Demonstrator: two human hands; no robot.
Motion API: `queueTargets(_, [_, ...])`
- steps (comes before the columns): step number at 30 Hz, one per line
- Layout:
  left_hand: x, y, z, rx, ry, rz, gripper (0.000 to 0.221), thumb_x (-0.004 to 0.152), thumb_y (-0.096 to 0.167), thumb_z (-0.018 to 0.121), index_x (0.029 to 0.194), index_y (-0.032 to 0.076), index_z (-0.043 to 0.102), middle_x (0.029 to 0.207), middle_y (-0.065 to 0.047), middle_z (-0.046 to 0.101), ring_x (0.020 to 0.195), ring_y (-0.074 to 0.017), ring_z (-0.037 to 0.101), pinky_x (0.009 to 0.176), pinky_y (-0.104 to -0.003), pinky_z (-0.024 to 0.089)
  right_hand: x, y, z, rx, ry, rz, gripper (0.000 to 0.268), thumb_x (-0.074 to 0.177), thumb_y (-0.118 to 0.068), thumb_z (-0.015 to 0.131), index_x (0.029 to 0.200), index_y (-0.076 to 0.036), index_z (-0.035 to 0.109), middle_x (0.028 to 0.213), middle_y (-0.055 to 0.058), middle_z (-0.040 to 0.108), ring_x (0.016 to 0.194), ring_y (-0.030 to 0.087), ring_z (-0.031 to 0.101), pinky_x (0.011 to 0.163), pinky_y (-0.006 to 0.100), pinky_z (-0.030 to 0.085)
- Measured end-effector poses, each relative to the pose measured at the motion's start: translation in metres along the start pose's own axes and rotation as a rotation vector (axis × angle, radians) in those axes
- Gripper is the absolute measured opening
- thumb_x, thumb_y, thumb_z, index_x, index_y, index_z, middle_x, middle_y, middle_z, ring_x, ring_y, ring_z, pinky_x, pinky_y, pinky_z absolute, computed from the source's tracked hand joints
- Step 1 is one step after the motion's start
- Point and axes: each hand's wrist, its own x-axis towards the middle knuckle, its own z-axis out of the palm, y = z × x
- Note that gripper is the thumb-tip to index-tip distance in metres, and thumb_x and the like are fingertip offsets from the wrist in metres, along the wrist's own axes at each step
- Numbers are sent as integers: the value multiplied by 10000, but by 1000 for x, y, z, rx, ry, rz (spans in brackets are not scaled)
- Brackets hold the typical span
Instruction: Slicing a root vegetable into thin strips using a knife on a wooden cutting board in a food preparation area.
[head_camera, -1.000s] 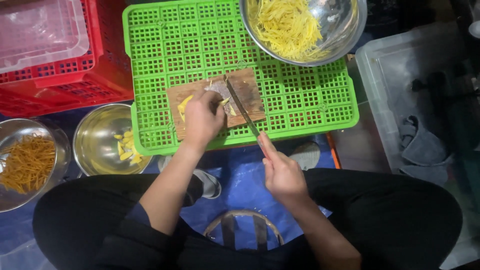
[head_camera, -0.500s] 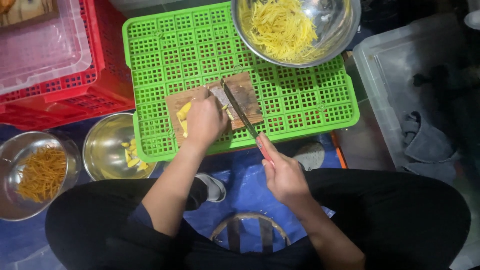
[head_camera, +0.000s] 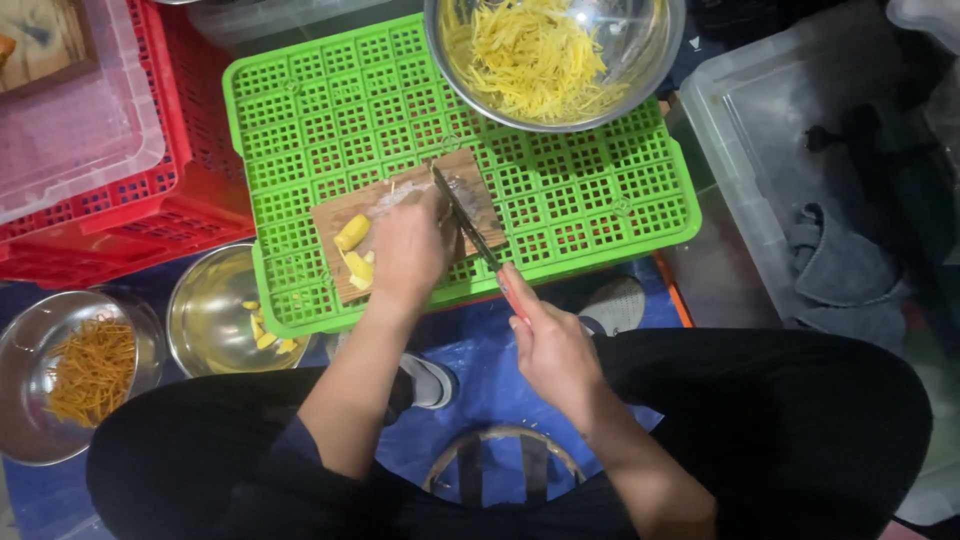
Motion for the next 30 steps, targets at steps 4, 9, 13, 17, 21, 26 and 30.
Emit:
queueTargets(4, [-13, -3, 17, -56, 141, 23, 73, 812, 209, 741, 844, 189, 679, 809, -41, 650, 772, -324, 737, 662, -443, 611, -1, 4, 0, -48, -6, 2, 634, 962, -128, 555, 1567, -255, 413, 1168, 275, 708, 1061, 482, 683, 840, 590, 571])
queueTargets(9, [-17, -1, 14, -5, 200, -22, 142, 776, 256, 787, 818, 195, 666, 799, -8, 613, 756, -288, 721, 652, -438, 615, -1, 7, 5, -61, 25, 4, 649, 949, -112, 570, 1563, -268, 426, 1132, 277, 718, 1020, 479, 700, 801, 575, 585])
queueTargets(13, [-11, 4, 15, 4, 178, -79, 124, 808, 254, 771, 818, 182, 670, 792, -18, 615, 763, -290, 723, 650, -450, 612, 1, 8, 6, -70, 23, 44, 642, 960, -109, 567, 1565, -272, 428, 1131, 278, 717, 1023, 470, 707, 815, 553, 598])
queueTargets(17, [-19, 13, 7, -100, 132, -98, 134, 789, 261, 830, 814, 189, 720, 832, -6, 646, 805, -282, 722, 678, -428, 605, 0, 10, 6, -89, 18, 44, 661, 955, -120, 579, 1573, -284, 410, 1123, 271, 720, 1008, 466, 713, 800, 547, 597])
queueTargets(21, [-23, 4, 23, -225, 157, -117, 162, 758, 264, 868, 868, 225, 755, 821, 13, 660, 841, -266, 714, 734, -423, 598, 0, 12, 11, -112, 29, 30, 673, 951, -138, 586, 1575, -304, 394, 1096, 258, 727, 982, 464, 716, 785, 561, 592])
queueTargets(26, [-26, 4, 29, -338, 228, -117, 229, 726, 187, 887, 919, 191, 763, 784, -15, 700, 834, -269, 712, 782, -412, 583, -2, 11, 14, -154, 6, 30, 663, 964, -155, 569, 1581, -310, 382, 1053, 254, 731, 952, 462, 722, 779, 563, 591])
queueTargets(30, [-27, -9, 32, -391, 267, -72, 211, 747, 145, 858, 932, 195, 770, 824, -37, 710, 879, -305, 693, 825, -428, 565, -2, 21, 18, -203, 24, 3, 651, 970, -156, 560, 1576, -324, 392, 957, 224, 741, 856, 446, 740, 722, 543, 606])
